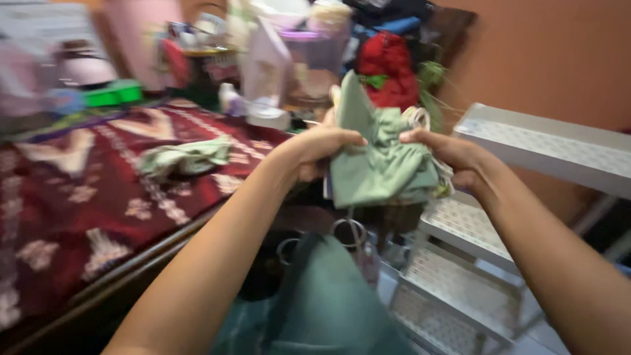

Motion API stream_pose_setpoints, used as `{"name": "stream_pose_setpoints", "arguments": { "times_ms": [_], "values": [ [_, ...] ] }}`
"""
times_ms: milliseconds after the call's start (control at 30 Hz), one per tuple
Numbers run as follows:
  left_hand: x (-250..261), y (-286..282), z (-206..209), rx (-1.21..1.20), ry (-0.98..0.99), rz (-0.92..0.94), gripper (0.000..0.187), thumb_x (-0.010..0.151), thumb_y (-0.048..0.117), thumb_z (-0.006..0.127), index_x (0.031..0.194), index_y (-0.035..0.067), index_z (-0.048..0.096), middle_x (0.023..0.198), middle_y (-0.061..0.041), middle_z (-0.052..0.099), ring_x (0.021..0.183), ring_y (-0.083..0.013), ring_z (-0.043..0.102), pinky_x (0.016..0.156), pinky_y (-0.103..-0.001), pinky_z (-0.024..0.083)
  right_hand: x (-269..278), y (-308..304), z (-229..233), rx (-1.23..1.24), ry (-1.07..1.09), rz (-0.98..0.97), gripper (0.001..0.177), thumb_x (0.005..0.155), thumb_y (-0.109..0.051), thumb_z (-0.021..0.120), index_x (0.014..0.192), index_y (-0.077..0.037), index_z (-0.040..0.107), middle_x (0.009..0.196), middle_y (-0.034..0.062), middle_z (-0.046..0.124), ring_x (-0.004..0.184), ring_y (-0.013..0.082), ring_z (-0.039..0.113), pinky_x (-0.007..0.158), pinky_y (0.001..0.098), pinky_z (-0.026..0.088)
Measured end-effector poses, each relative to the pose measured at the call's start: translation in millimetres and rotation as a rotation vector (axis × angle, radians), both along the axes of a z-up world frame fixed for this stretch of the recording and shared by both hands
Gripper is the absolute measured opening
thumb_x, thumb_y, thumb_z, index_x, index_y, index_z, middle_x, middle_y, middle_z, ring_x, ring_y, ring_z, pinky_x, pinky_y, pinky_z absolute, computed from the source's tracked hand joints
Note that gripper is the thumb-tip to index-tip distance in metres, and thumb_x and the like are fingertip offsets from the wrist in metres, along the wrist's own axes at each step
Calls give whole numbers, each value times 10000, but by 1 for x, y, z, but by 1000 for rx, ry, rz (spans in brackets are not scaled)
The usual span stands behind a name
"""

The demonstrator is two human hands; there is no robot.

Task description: The person assembles a white plastic three-tier storage rack by inserting vertical poles into the trays and securing them. They then wipe the assembled rack with a cloth and place folded clothes onto the shelves.

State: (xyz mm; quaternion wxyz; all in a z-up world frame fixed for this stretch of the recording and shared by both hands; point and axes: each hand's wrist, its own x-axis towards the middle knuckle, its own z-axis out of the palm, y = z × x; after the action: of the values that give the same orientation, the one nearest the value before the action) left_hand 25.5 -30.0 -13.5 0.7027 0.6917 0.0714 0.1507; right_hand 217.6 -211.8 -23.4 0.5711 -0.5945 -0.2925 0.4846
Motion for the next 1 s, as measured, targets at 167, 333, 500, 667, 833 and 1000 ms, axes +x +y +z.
{"name": "stream_pose_setpoints", "arguments": {
  "times_ms": [167, 333, 500, 667, 833, 1000],
  "values": [
    [55, -58, -48, -56, 344, -246, 838, 819, 172, 679, 1499, 315, 211, 1221, -86, 625, 967, -204, 699, 734, -410, 617, 33, -87, -53, -215, 35, -253, 520, 826, -362, 699, 1235, -42, 682, 1111, 147, 770, 907, 275, 755, 843, 502, 606],
    [137, -99, -107, -178, 430, -458, 605, 846, 180, 678, 1384, 206, 401, 1127, -37, 673, 935, -162, 711, 720, -386, 638, 67, -162, -96, -258, 181, -444, 490, 809, -355, 667, 1189, -46, 670, 1057, 173, 755, 868, 312, 738, 810, 578, 600],
    [221, -121, -169, -350, 487, -542, 389, 918, 173, 713, 1240, -7, 588, 1036, -110, 689, 870, -223, 734, 729, -357, 673, 122, -212, -136, -122, 286, -584, 469, 879, -341, 629, 1209, -9, 648, 1084, 187, 751, 914, 301, 741, 864, 500, 603],
    [299, -144, -202, -70, 443, -373, 455, 861, 68, 685, 1300, 85, 567, 1104, -126, 708, 886, -245, 715, 702, -420, 632, 165, -231, -164, -1, 262, -600, 335, 941, -293, 591, 1145, -32, 643, 1030, 166, 719, 899, 315, 715, 869, 519, 597],
    [375, -138, -224, 25, 260, -221, 619, 847, 83, 713, 1432, 108, 511, 1205, -163, 722, 965, -266, 733, 776, -403, 617, 200, -223, -181, 82, 89, -826, 236, 1000, -300, 533, 1141, -132, 622, 1119, 111, 672, 984, 258, 686, 873, 474, 587],
    [393, -121, -271, 510, 235, -56, 721, 883, 160, 798, 1481, 105, 399, 1368, -188, 570, 1148, -300, 587, 923, -406, 505, 255, -219, -245, -3, 73, -693, 303, 1035, -275, 560, 1244, -79, 659, 1227, 119, 684, 1042, 226, 693, 904, 419, 590]
  ]
}}
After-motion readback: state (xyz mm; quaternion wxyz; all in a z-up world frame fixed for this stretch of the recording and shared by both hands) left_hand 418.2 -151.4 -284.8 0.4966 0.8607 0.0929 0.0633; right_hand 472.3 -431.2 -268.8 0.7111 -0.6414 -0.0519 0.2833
